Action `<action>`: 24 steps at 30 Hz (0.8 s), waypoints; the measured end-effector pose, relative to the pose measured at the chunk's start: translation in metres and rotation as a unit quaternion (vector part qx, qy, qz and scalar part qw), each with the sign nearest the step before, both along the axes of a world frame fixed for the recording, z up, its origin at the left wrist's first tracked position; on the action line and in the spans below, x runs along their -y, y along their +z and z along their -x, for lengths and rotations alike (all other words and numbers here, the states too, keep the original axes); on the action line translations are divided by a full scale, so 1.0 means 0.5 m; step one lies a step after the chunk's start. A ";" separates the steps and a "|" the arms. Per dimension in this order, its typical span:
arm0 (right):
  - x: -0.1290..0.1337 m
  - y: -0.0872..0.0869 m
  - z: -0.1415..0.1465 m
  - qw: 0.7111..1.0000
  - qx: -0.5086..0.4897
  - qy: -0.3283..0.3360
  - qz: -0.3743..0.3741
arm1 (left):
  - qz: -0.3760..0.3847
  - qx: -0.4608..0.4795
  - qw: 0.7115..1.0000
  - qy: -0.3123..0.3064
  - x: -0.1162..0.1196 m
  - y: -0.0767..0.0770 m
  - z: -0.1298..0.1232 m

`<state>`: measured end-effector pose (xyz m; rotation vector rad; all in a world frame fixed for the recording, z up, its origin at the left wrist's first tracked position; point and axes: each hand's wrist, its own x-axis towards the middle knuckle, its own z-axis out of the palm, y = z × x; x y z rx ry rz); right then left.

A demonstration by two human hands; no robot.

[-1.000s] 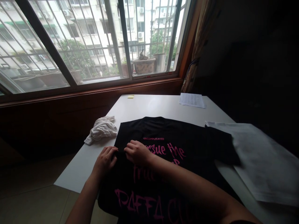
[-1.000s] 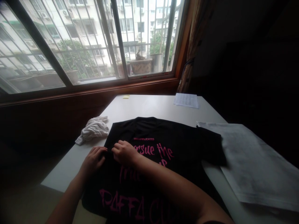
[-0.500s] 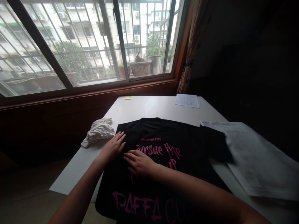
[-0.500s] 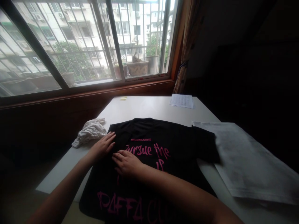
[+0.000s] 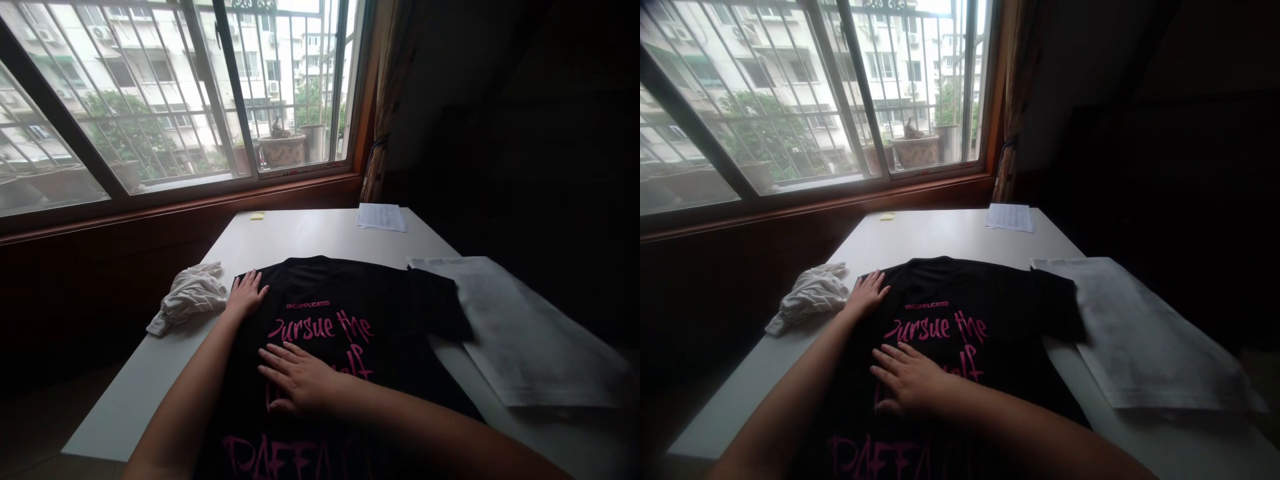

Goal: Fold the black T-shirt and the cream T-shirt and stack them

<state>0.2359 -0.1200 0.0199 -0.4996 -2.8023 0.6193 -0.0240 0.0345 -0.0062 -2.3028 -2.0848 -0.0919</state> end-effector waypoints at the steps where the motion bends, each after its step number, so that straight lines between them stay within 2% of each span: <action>1: -0.004 0.005 -0.015 1.000 -0.003 0.008 0.001 | 0.005 0.000 1.000 0.000 -0.002 0.000 0.001; 3: -0.021 0.021 -0.057 1.000 -0.017 0.001 0.003 | 0.014 0.000 1.000 0.001 -0.007 0.001 0.003; 5: -0.049 0.041 -0.114 0.998 -0.039 -0.053 0.001 | 0.021 0.003 1.000 0.002 -0.013 0.003 0.005; 7: -0.086 0.060 -0.190 0.988 -0.052 -0.148 -0.005 | 0.027 0.006 1.000 0.004 -0.019 0.005 0.006; 9: -0.123 0.071 -0.284 0.963 -0.047 -0.263 -0.041 | 0.031 0.010 0.999 0.008 -0.022 0.006 0.006; 11: -0.153 0.071 -0.389 0.915 -0.030 -0.390 -0.098 | 0.033 0.013 0.999 0.013 -0.024 0.007 0.006; 13: -0.170 0.061 -0.492 0.847 -0.001 -0.513 -0.137 | 0.032 0.015 0.999 0.016 -0.023 0.009 0.004; 16: -0.178 0.030 -0.611 0.750 0.055 -0.642 -0.146 | 0.025 0.017 0.999 0.020 -0.022 0.019 -0.005; 18: -0.180 0.003 -0.654 0.715 0.068 -0.684 -0.125 | 0.016 0.018 0.999 0.021 -0.023 0.032 -0.024; 20: -0.185 -0.022 -0.670 0.694 0.055 -0.711 -0.095 | 0.000 0.017 1.000 0.011 -0.026 0.049 -0.061; 24: -0.199 -0.059 -0.663 0.668 -0.007 -0.741 -0.062 | -0.040 0.022 0.996 -0.083 -0.027 0.074 -0.194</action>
